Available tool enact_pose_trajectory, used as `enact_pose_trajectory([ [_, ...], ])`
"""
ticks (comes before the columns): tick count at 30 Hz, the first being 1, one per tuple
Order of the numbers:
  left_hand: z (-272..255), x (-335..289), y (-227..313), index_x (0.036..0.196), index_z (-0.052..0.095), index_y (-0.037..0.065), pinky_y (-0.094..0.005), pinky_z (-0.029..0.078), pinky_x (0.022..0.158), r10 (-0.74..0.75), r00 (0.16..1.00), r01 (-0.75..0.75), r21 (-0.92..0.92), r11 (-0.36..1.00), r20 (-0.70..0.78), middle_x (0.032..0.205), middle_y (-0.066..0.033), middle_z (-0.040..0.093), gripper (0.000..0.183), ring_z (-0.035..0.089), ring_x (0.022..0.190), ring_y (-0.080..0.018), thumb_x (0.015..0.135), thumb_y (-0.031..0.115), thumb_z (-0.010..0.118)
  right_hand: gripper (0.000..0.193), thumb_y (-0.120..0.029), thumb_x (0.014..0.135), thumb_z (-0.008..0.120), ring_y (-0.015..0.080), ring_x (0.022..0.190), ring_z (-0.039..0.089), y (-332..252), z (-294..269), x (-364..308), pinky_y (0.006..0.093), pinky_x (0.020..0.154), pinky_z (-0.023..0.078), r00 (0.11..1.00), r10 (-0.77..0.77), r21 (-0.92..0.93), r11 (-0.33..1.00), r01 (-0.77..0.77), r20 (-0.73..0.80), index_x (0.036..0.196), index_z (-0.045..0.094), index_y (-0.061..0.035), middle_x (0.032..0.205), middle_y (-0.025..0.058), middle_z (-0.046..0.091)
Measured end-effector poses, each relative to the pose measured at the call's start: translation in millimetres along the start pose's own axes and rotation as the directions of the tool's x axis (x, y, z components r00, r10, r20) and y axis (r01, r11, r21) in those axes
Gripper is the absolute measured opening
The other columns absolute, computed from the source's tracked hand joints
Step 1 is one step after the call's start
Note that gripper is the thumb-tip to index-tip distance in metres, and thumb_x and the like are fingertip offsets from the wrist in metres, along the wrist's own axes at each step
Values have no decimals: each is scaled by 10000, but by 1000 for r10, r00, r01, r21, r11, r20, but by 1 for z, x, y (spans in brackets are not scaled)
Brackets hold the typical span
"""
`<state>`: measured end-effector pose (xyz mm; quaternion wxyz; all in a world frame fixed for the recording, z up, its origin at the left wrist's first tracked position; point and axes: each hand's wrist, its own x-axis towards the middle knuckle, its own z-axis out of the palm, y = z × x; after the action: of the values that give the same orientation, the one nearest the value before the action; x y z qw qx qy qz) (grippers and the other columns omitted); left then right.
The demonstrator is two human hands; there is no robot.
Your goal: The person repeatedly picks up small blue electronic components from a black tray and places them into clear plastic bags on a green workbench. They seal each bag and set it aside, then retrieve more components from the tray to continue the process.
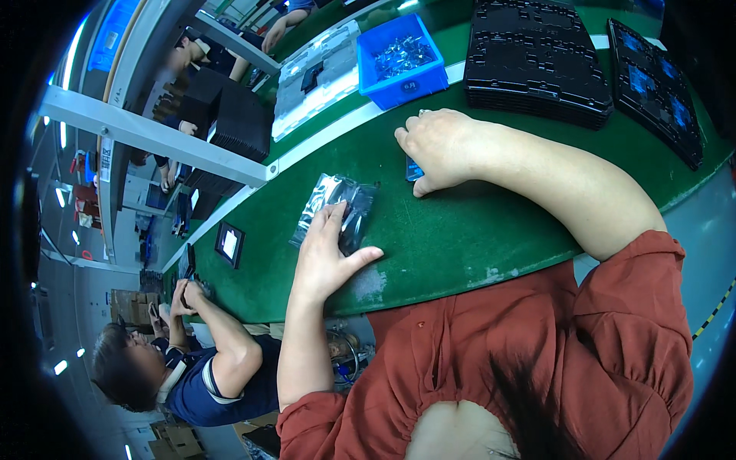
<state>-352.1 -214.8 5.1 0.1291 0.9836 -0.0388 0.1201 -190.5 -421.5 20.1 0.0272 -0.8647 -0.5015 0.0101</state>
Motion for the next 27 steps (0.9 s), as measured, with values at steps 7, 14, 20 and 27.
enact_pose_trajectory([
  [7,17,-13,-3,1004,598,-31,-389,497,742,-12,983,25,66,998,-181,934,-169,610,263,610,845,-333,765,54,666,724,-442,704,736,322,1039,565,-1,-4,-1,379,893,475,1000,-14,20,1000,14,9,1159,512,75,1061,204,588],
  [14,-23,-66,1,911,609,-37,-310,483,649,-163,877,127,-110,986,-452,826,-127,612,144,613,708,-231,784,12,655,826,-382,650,783,326,1076,544,-1,-7,-2,366,961,432,997,-52,58,997,55,-53,1241,457,95,1097,207,565],
  [20,-115,-195,35,946,610,-47,-265,456,685,-297,458,375,-121,919,-838,835,-85,610,152,575,749,-157,819,17,664,860,-365,643,788,327,1122,521,-1,-2,-5,361,994,411,999,-18,50,999,20,-45,1273,431,98,1155,219,543],
  [27,-227,-491,26,1076,584,-53,-377,466,842,-432,174,944,275,-184,-885,1014,-200,616,283,599,932,-331,838,98,614,857,-331,627,796,329,1154,503,-8,-10,-6,359,1042,369,997,-20,86,996,26,-68,1286,431,77,1191,220,526],
])
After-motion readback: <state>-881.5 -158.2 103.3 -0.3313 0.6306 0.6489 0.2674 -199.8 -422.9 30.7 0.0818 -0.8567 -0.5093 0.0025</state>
